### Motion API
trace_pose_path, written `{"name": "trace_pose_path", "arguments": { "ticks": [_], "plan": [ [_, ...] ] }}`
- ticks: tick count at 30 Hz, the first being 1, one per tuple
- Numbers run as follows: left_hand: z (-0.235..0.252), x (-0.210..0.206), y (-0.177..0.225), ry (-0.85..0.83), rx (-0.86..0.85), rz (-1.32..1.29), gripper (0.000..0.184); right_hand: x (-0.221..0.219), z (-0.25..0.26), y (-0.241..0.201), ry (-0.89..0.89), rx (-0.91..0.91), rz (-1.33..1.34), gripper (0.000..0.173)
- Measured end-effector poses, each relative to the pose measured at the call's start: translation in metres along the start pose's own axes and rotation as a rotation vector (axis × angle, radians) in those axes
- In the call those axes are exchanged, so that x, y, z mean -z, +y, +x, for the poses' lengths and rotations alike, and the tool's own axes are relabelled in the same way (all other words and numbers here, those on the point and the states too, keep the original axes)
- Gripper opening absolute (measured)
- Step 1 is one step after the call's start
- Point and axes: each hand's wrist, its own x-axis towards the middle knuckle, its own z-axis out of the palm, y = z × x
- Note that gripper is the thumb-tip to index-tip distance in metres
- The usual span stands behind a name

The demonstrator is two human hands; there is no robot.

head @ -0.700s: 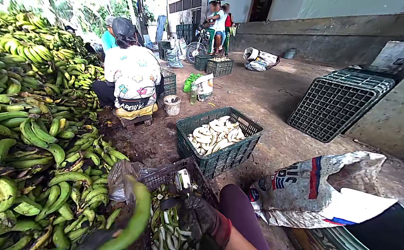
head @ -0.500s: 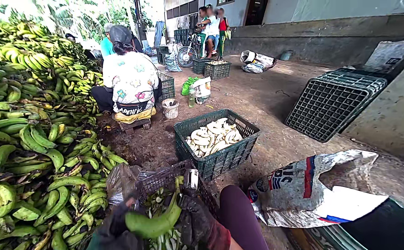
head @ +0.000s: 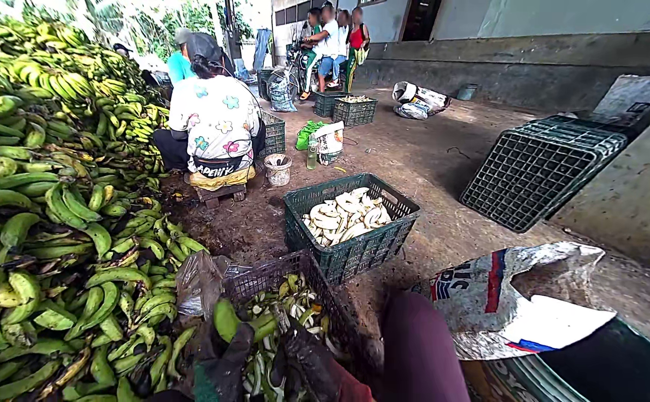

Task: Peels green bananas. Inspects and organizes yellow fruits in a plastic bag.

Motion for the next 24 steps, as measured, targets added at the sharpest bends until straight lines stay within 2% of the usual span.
{"name": "trace_pose_path", "arguments": {
  "ticks": [2, 5, 7, 9, 13, 14, 17, 18, 19, 22, 23, 24],
  "plan": [
    [-0.002, 0.001, -0.003, -0.066, -0.04, -0.015, 0.069, 0.001, 0.0, 0.005, 0.079, -0.024, 0.044, 0.033],
    [-0.002, 0.004, -0.007, -0.113, -0.04, 0.031, 0.071, 0.011, -0.004, 0.011, 0.064, -0.045, 0.094, 0.027],
    [-0.002, 0.0, -0.009, -0.139, -0.02, 0.043, 0.072, 0.014, -0.003, 0.011, 0.068, -0.073, 0.141, 0.029],
    [-0.004, -0.004, -0.011, -0.148, -0.026, 0.031, 0.071, 0.01, 0.001, 0.011, 0.148, -0.059, 0.145, 0.027],
    [0.0, 0.006, -0.03, -0.279, -0.224, 0.091, 0.069, 0.003, 0.006, 0.014, 0.279, -0.024, 0.094, 0.027],
    [0.002, 0.009, -0.036, -0.326, -0.304, 0.14, 0.063, 0.003, 0.007, 0.015, 0.296, -0.028, 0.087, 0.029],
    [0.004, 0.012, -0.041, -0.452, -0.593, 0.358, 0.027, 0.006, 0.007, 0.017, 0.3, -0.042, 0.083, 0.037],
    [0.004, 0.011, -0.043, -0.459, -0.63, 0.353, 0.024, 0.006, 0.007, 0.017, 0.285, -0.041, 0.103, 0.04],
    [0.002, 0.01, -0.043, -0.441, -0.576, 0.286, 0.026, 0.007, 0.006, 0.016, 0.265, -0.036, 0.125, 0.04],
    [-0.002, -0.004, -0.034, -0.223, -0.212, -0.128, 0.05, 0.002, 0.007, 0.015, 0.286, -0.015, 0.134, 0.033],
    [0.0, -0.007, -0.029, -0.134, -0.102, -0.229, 0.054, -0.001, 0.007, 0.012, 0.299, -0.002, 0.068, 0.026],
    [0.002, -0.009, -0.025, -0.046, -0.002, -0.323, 0.05, -0.004, 0.009, 0.008, 0.307, 0.001, -0.032, 0.02]
  ]
}}
